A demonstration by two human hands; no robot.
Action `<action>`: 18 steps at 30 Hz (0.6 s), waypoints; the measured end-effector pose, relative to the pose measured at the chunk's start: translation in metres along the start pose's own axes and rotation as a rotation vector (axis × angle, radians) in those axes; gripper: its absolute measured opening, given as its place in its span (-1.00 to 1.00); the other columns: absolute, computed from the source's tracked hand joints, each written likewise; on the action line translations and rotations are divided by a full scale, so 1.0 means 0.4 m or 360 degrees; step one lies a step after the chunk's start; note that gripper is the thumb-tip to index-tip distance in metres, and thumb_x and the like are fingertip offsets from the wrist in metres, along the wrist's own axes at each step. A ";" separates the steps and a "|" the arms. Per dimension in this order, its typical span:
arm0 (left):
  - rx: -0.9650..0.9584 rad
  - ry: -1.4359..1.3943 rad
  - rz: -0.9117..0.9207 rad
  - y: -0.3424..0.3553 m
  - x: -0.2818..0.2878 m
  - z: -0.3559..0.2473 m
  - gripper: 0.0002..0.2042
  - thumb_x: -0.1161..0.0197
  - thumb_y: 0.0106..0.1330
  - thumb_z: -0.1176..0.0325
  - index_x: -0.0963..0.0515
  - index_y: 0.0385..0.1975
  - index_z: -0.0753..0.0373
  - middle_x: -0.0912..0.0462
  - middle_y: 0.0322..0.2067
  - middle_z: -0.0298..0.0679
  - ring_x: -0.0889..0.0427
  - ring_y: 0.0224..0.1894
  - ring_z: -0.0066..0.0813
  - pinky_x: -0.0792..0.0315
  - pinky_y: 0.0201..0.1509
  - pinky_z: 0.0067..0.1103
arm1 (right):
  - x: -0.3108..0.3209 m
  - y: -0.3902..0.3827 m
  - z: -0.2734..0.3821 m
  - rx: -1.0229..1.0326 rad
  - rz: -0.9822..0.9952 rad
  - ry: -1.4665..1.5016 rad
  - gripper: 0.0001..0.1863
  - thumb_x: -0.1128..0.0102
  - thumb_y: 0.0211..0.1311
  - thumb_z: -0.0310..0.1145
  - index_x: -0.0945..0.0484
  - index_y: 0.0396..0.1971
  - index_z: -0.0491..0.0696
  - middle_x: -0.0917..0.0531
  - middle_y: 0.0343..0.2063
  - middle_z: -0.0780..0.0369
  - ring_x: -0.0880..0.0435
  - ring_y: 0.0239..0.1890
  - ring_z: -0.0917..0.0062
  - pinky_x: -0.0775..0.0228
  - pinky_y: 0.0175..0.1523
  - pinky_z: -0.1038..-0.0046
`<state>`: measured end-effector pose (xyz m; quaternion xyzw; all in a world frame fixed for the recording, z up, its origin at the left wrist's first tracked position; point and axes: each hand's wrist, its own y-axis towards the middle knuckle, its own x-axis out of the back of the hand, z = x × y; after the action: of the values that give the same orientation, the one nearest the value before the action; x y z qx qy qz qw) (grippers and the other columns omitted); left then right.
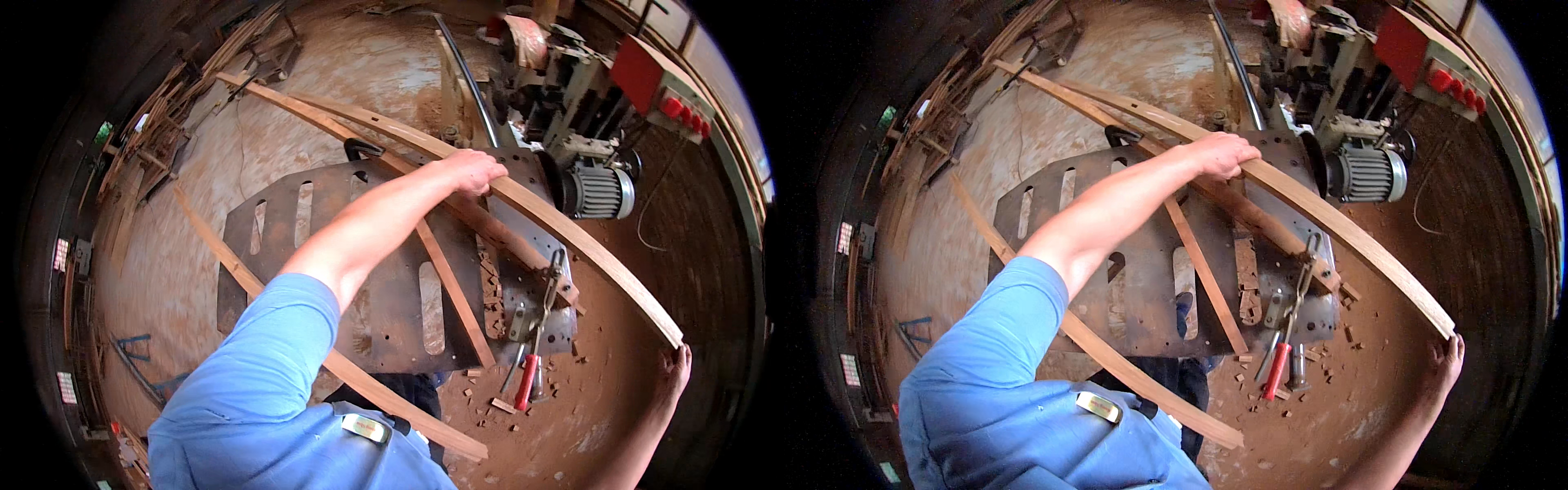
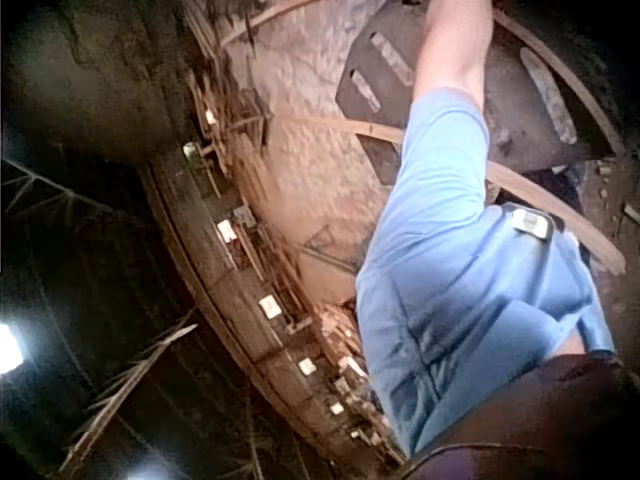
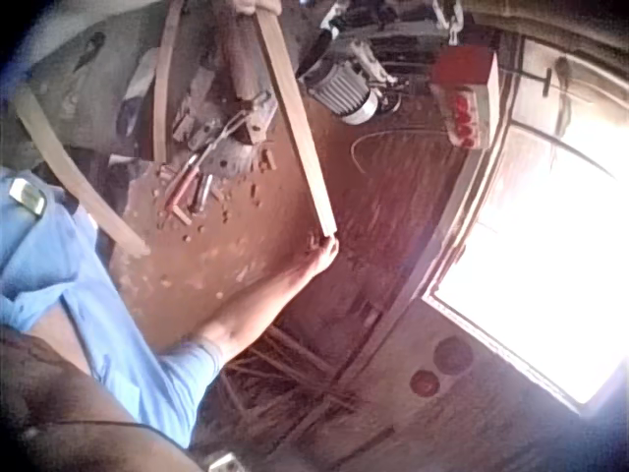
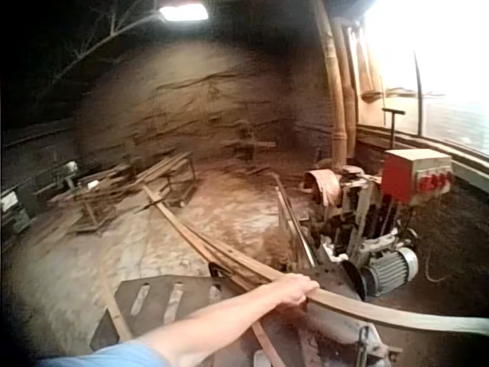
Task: The person repeatedly positions long wooden planks on a band saw table, secures them with a clamp, and cuts them to length. After each cut, the person removes the finished piece and places it with other cut planks nearby.
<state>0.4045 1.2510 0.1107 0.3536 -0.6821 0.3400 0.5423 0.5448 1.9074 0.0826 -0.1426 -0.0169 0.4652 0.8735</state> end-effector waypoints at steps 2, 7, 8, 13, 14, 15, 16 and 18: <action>0.0061 -0.0007 0.0077 0.010 -0.015 0.021 -0.58 -0.19 0.05 0.40 -0.49 0.00 0.11 -0.59 -0.14 -0.13 -0.52 0.02 -0.13 -0.40 0.07 -0.28 | -0.009 0.038 -0.031 -0.0056 0.0020 -0.0012 -0.72 -0.10 0.35 -0.27 -0.40 0.01 0.04 -0.55 -0.25 0.30 -0.53 -0.33 0.52 -0.45 -0.23 0.40; 0.0172 -0.0095 0.0361 -0.002 -0.039 0.061 -0.64 -0.22 0.10 0.33 -0.50 -0.05 0.16 -0.59 -0.14 -0.07 -0.54 -0.02 -0.09 -0.41 0.04 -0.28 | -0.032 0.053 -0.118 -0.0262 0.0038 -0.0109 -0.68 -0.08 0.34 -0.26 -0.42 0.05 0.04 -0.58 -0.13 0.27 -0.58 -0.17 0.45 -0.44 -0.10 0.31; 0.0165 -0.0140 0.0468 -0.002 -0.047 0.062 -0.65 -0.23 0.12 0.31 -0.51 -0.06 0.17 -0.59 -0.14 -0.05 -0.54 -0.01 -0.09 -0.40 0.04 -0.28 | -0.038 0.037 -0.135 -0.0299 0.0049 -0.0036 -0.66 -0.07 0.34 -0.26 -0.42 0.08 0.04 -0.58 -0.10 0.26 -0.58 -0.16 0.44 -0.43 -0.05 0.29; 0.0146 -0.0251 0.0450 0.001 -0.092 0.103 -0.60 0.05 0.34 0.09 -0.57 -0.07 0.23 -0.55 -0.08 0.00 -0.45 0.08 -0.07 -0.32 0.17 -0.30 | -0.080 -0.049 -0.229 -0.0316 -0.0054 -0.0310 -0.66 -0.12 0.30 -0.25 -0.51 0.05 0.02 -0.58 -0.32 0.30 -0.60 -0.34 0.53 -0.52 -0.28 0.45; 0.0137 -0.0194 0.0506 0.008 -0.099 0.117 -0.61 0.07 0.35 0.12 -0.58 -0.09 0.23 -0.54 -0.08 0.01 -0.46 0.06 -0.05 -0.32 0.16 -0.30 | -0.090 -0.056 -0.246 -0.0331 -0.0059 -0.0328 -0.64 -0.12 0.30 -0.21 -0.51 0.05 0.03 -0.60 -0.36 0.30 -0.60 -0.38 0.54 -0.49 -0.30 0.45; 0.0148 -0.0204 0.0492 0.004 -0.115 0.122 -0.62 0.08 0.35 0.13 -0.59 -0.13 0.24 -0.55 -0.09 0.02 -0.47 0.04 -0.03 -0.33 0.14 -0.29 | -0.098 -0.056 -0.253 -0.0365 -0.0111 -0.0500 -0.64 -0.11 0.31 -0.18 -0.52 0.04 0.02 -0.61 -0.34 0.29 -0.59 -0.38 0.55 -0.47 -0.33 0.47; 0.0213 -0.0170 0.0448 0.002 -0.125 0.133 -0.62 0.09 0.35 0.15 -0.60 -0.17 0.25 -0.56 -0.11 0.03 -0.48 0.02 -0.02 -0.34 0.13 -0.28 | -0.111 -0.050 -0.265 -0.0380 -0.0054 -0.0586 -0.64 -0.11 0.31 -0.16 -0.53 0.03 0.01 -0.61 -0.33 0.29 -0.59 -0.38 0.56 -0.45 -0.35 0.48; 0.0115 -0.0059 0.0485 0.009 -0.140 0.144 -0.63 0.10 0.34 0.16 -0.61 -0.22 0.26 -0.58 -0.16 0.03 -0.49 0.00 -0.01 -0.35 0.11 -0.26 | -0.122 -0.043 -0.279 -0.0402 -0.0035 -0.0805 -0.64 -0.11 0.31 -0.11 -0.58 -0.03 0.00 -0.61 -0.35 0.31 -0.55 -0.41 0.60 -0.40 -0.37 0.51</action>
<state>0.3818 1.2103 0.0450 0.2716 -0.7250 0.4361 0.4587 0.5489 1.8323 -0.0150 -0.1295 -0.2938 0.4707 0.8218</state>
